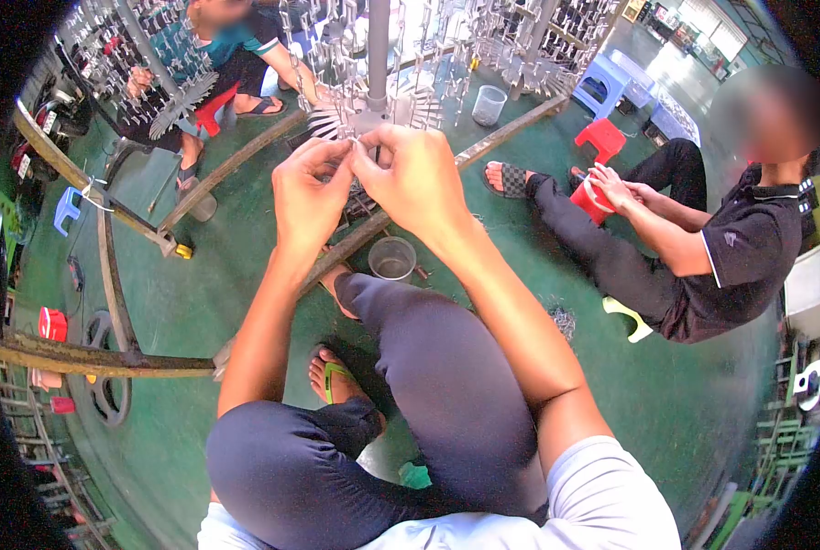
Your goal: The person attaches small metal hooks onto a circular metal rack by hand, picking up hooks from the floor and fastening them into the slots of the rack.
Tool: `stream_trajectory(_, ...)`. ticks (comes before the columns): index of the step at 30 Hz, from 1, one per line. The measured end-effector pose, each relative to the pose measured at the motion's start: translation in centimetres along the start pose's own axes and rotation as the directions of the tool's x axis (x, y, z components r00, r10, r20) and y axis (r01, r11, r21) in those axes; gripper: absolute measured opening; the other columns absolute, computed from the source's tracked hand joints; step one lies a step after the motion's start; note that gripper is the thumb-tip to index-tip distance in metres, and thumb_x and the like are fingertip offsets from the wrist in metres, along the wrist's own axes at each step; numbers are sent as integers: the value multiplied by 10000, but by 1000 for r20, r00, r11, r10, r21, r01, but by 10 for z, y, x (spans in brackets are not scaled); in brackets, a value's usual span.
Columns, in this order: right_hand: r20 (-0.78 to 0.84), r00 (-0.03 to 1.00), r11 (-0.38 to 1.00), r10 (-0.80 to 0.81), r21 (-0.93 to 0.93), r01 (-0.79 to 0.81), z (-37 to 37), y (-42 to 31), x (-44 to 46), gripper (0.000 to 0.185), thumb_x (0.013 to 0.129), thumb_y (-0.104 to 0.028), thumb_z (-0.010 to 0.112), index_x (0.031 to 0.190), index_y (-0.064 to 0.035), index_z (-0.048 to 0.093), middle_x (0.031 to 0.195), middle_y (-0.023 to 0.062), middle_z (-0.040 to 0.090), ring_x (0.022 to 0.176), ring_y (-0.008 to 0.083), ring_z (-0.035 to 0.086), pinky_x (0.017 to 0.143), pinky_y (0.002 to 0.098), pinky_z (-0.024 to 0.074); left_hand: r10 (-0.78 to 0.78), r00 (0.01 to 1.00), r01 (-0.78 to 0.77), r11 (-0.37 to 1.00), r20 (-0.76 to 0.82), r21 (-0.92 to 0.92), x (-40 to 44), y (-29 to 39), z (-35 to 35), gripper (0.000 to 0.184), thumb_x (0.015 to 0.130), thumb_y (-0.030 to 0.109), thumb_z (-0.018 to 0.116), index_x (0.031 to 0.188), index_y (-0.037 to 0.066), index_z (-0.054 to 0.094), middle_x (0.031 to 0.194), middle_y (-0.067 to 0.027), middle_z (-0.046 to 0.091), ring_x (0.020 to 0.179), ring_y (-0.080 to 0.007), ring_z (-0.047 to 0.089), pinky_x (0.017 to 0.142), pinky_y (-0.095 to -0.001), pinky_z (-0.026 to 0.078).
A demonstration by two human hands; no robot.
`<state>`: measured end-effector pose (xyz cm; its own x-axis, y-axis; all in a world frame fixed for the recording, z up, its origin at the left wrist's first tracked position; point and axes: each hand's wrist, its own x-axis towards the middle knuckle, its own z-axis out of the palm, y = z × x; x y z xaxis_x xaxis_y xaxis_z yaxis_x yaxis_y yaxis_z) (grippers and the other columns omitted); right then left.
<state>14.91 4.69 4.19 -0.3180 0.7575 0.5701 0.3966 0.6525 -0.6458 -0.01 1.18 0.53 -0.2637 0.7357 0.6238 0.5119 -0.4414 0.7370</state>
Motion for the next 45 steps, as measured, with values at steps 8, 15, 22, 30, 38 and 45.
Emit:
stream_trajectory(8, 4, 989, 989, 147, -1, -147, -4, -3, 4, 262, 815, -236, 756, 892, 13, 776, 576, 156, 627, 509, 221, 630, 536, 392, 467, -22, 999, 20, 999, -37, -37, -6, -4, 12, 223, 878, 1, 722, 1089, -66, 745, 953, -89, 733, 797, -110, 675, 684, -253, 552)
stream_trajectory(15, -74, 988, 984, 138, 120, -128, 9, 0, 0, 253, 825, -242, 769, 900, -1, 789, 575, 128, 637, 498, 188, 622, 522, 376, 460, -73, 990, 46, 976, -122, -214, -9, -14, 29, 175, 866, 40, 749, 1008, -62, 738, 860, -91, 699, 646, -119, 640, 616, -273, 508)
stream_trajectory(22, -96, 980, 984, 175, 62, -170, 16, -3, -8, 223, 844, -265, 781, 929, -61, 810, 598, 103, 658, 499, 213, 631, 528, 388, 473, -249, 967, 191, 857, -60, -478, -20, -10, 42, 96, 894, 29, 739, 974, -23, 752, 808, -12, 713, 682, -41, 596, 615, -236, 487)
stream_trajectory(30, -148, 984, 992, 95, 91, -82, 7, -6, -24, 168, 875, -188, 782, 908, -23, 777, 572, 62, 624, 488, 120, 573, 491, 316, 441, -317, 949, 250, 751, -2, -611, -25, -17, 39, 160, 927, 72, 770, 1029, -50, 761, 876, -27, 743, 753, -38, 631, 660, -198, 506)
stream_trajectory(38, -75, 978, 948, 196, 269, -170, 5, 12, -47, 135, 887, -90, 767, 960, 15, 724, 626, 5, 615, 541, 34, 525, 502, 240, 431, -381, 923, 325, 713, 46, -621, -23, -12, 35, 195, 889, 91, 822, 1032, -34, 778, 901, -46, 752, 746, -57, 639, 660, -201, 496)
stream_trajectory(45, -112, 983, 980, 145, 155, -127, 6, 18, -47, 164, 849, -112, 800, 885, 29, 724, 684, 77, 676, 579, 99, 603, 545, 282, 487, -279, 958, 251, 727, 58, -639, -27, -16, 39, 180, 874, 63, 825, 1036, -5, 784, 992, -28, 740, 868, -69, 653, 731, -213, 506)
